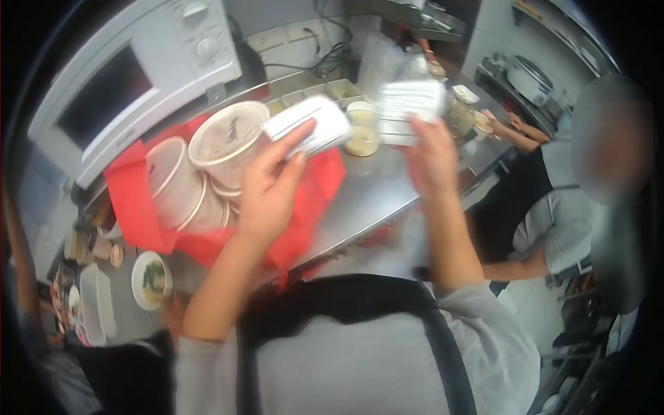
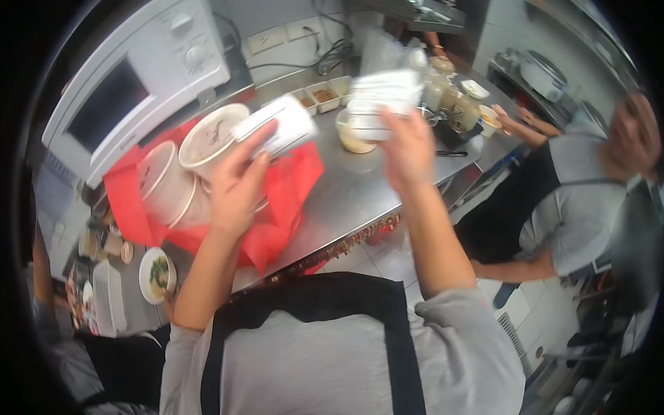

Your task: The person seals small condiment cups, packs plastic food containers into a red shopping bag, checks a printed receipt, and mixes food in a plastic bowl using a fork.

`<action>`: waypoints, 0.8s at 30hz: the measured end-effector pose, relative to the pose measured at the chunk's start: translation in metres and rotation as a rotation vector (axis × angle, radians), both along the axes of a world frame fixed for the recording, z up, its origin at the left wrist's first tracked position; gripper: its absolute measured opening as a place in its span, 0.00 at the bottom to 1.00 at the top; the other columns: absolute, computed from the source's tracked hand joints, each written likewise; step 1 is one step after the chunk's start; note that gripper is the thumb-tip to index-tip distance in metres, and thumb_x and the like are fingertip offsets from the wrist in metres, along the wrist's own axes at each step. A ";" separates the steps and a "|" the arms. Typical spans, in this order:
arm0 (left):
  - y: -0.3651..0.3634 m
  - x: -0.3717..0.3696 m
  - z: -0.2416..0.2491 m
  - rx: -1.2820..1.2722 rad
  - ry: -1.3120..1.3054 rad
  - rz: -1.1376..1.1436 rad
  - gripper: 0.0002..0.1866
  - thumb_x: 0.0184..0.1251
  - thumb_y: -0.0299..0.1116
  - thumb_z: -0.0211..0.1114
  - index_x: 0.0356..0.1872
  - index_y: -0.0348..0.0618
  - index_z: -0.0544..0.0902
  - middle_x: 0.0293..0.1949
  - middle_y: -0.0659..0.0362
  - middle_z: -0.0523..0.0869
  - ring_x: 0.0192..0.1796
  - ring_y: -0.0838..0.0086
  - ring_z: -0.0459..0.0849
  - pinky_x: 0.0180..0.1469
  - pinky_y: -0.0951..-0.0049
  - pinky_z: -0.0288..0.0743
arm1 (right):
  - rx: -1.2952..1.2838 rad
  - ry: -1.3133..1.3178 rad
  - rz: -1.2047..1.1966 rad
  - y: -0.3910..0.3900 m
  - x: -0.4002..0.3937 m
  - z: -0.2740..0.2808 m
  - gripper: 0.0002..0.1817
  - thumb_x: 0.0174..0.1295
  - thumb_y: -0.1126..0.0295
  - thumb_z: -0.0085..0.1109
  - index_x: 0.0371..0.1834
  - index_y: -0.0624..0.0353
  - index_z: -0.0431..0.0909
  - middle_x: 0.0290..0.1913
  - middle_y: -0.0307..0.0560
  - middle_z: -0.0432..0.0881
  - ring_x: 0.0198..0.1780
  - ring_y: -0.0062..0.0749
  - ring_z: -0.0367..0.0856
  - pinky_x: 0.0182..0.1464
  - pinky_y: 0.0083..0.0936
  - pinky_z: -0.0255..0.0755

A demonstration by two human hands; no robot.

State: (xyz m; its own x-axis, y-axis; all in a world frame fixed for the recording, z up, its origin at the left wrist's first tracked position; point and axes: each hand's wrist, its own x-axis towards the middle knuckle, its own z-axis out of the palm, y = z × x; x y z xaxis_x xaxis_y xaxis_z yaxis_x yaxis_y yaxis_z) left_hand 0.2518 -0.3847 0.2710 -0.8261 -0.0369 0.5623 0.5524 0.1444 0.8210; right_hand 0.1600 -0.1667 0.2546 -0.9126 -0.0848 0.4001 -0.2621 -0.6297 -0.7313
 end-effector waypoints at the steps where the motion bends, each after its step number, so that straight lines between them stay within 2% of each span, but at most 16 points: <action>1: 0.007 -0.006 -0.004 0.083 -0.020 -0.072 0.19 0.68 0.23 0.52 0.59 0.36 0.75 0.57 0.54 0.77 0.59 0.73 0.73 0.61 0.74 0.64 | -0.053 -0.027 -0.007 0.016 0.002 -0.005 0.19 0.62 0.74 0.54 0.56 0.65 0.67 0.50 0.48 0.78 0.50 0.31 0.79 0.53 0.32 0.73; 4: 0.031 -0.019 -0.007 0.321 -0.092 -0.265 0.19 0.70 0.25 0.51 0.61 0.34 0.72 0.57 0.54 0.77 0.61 0.74 0.71 0.64 0.74 0.62 | -0.055 -0.075 0.143 0.032 0.028 -0.016 0.18 0.60 0.77 0.56 0.55 0.64 0.69 0.52 0.52 0.78 0.50 0.34 0.79 0.53 0.33 0.73; 5: 0.037 -0.022 -0.006 0.394 -0.120 -0.326 0.19 0.70 0.26 0.51 0.61 0.33 0.72 0.57 0.54 0.77 0.61 0.74 0.71 0.65 0.73 0.61 | -0.038 -0.134 0.218 0.031 0.032 -0.021 0.20 0.59 0.78 0.56 0.56 0.64 0.68 0.51 0.52 0.78 0.49 0.33 0.80 0.50 0.32 0.74; 7: 0.050 -0.031 -0.008 0.431 -0.168 -0.301 0.20 0.69 0.25 0.53 0.61 0.32 0.71 0.56 0.53 0.78 0.60 0.74 0.73 0.63 0.72 0.64 | 0.048 -0.135 0.336 0.030 0.027 -0.031 0.20 0.58 0.78 0.58 0.55 0.64 0.70 0.49 0.50 0.80 0.47 0.29 0.80 0.45 0.28 0.75; 11: 0.081 -0.046 -0.013 0.462 -0.255 -0.214 0.22 0.65 0.25 0.58 0.61 0.34 0.71 0.55 0.53 0.78 0.56 0.72 0.76 0.60 0.71 0.67 | 0.252 -0.219 0.402 0.032 0.002 -0.046 0.19 0.57 0.76 0.62 0.53 0.62 0.72 0.46 0.45 0.81 0.44 0.25 0.80 0.41 0.23 0.73; 12: 0.087 -0.050 -0.016 0.493 -0.308 -0.208 0.25 0.60 0.20 0.60 0.61 0.34 0.71 0.53 0.54 0.78 0.54 0.73 0.78 0.58 0.72 0.70 | 0.294 -0.221 0.427 0.035 -0.006 -0.051 0.19 0.57 0.75 0.63 0.52 0.62 0.72 0.46 0.45 0.82 0.44 0.24 0.80 0.42 0.23 0.73; 16: 0.107 -0.061 -0.026 0.403 -0.310 -0.097 0.27 0.57 0.15 0.59 0.62 0.35 0.70 0.54 0.53 0.78 0.52 0.74 0.79 0.55 0.74 0.73 | 0.375 -0.217 0.504 0.054 -0.031 -0.068 0.20 0.56 0.75 0.64 0.53 0.62 0.72 0.45 0.45 0.82 0.44 0.23 0.79 0.46 0.23 0.72; 19: 0.116 -0.066 -0.034 0.367 -0.313 -0.048 0.28 0.56 0.14 0.58 0.62 0.35 0.70 0.54 0.53 0.78 0.52 0.74 0.80 0.54 0.74 0.74 | 0.372 -0.132 0.268 0.058 -0.038 -0.057 0.20 0.56 0.76 0.64 0.52 0.64 0.72 0.44 0.45 0.82 0.45 0.24 0.79 0.50 0.24 0.71; 22: 0.124 -0.070 -0.041 0.299 -0.318 -0.012 0.28 0.56 0.14 0.58 0.62 0.35 0.70 0.54 0.53 0.78 0.53 0.74 0.79 0.55 0.74 0.75 | 0.297 -0.036 0.295 0.064 -0.056 -0.046 0.19 0.56 0.77 0.63 0.51 0.66 0.72 0.41 0.46 0.83 0.44 0.24 0.79 0.51 0.24 0.71; 24: 0.126 -0.074 -0.044 0.269 -0.344 -0.007 0.28 0.56 0.14 0.57 0.62 0.35 0.70 0.54 0.53 0.78 0.54 0.74 0.79 0.55 0.74 0.75 | 0.337 -0.023 0.350 0.070 -0.069 -0.050 0.19 0.56 0.79 0.63 0.51 0.66 0.72 0.40 0.46 0.83 0.43 0.24 0.80 0.49 0.22 0.72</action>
